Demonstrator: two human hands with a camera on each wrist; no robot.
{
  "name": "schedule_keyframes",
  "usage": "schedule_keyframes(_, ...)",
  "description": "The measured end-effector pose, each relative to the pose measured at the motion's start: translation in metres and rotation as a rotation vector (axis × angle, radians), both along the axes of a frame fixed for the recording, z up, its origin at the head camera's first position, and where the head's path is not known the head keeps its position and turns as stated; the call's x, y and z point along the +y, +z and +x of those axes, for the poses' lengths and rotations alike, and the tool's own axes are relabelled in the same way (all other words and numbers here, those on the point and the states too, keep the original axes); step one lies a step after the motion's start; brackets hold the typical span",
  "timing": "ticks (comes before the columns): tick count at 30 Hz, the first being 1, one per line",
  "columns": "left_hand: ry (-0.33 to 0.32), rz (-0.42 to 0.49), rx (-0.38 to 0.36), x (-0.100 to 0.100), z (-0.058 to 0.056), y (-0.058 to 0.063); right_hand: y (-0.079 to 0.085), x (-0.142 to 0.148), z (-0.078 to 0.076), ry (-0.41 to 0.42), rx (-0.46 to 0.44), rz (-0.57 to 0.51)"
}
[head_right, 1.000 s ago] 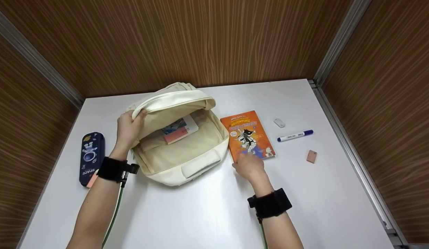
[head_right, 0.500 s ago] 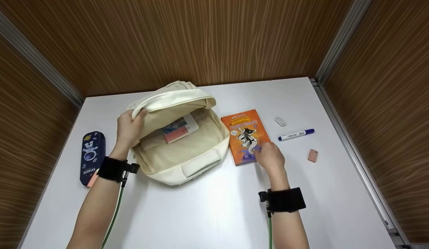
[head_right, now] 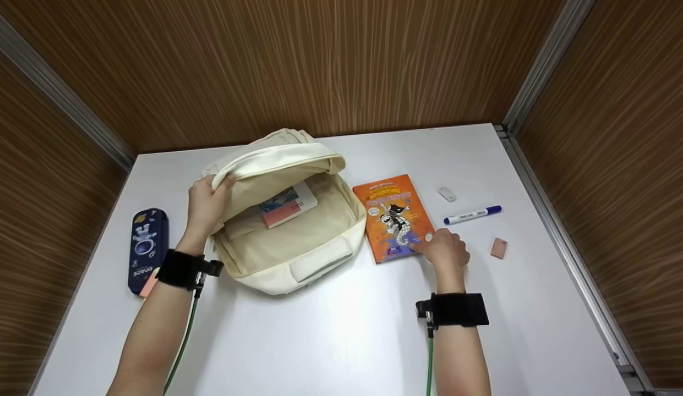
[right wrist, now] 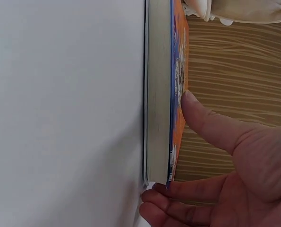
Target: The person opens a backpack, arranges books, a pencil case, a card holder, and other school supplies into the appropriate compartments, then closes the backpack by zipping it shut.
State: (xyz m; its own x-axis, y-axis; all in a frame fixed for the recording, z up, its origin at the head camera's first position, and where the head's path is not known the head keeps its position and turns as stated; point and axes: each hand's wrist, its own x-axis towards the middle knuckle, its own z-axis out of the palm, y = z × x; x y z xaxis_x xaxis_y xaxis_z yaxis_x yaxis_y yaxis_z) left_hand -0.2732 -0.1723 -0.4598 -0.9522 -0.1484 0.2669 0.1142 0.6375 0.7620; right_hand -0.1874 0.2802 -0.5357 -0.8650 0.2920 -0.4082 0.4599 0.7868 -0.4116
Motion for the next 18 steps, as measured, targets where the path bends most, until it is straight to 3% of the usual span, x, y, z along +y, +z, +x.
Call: schedule_keyframes(18, -0.006, 0.001, -0.001, -0.0004, -0.0002, -0.0023, -0.0091, 0.0101, -0.0051, -0.002, -0.018, -0.094)
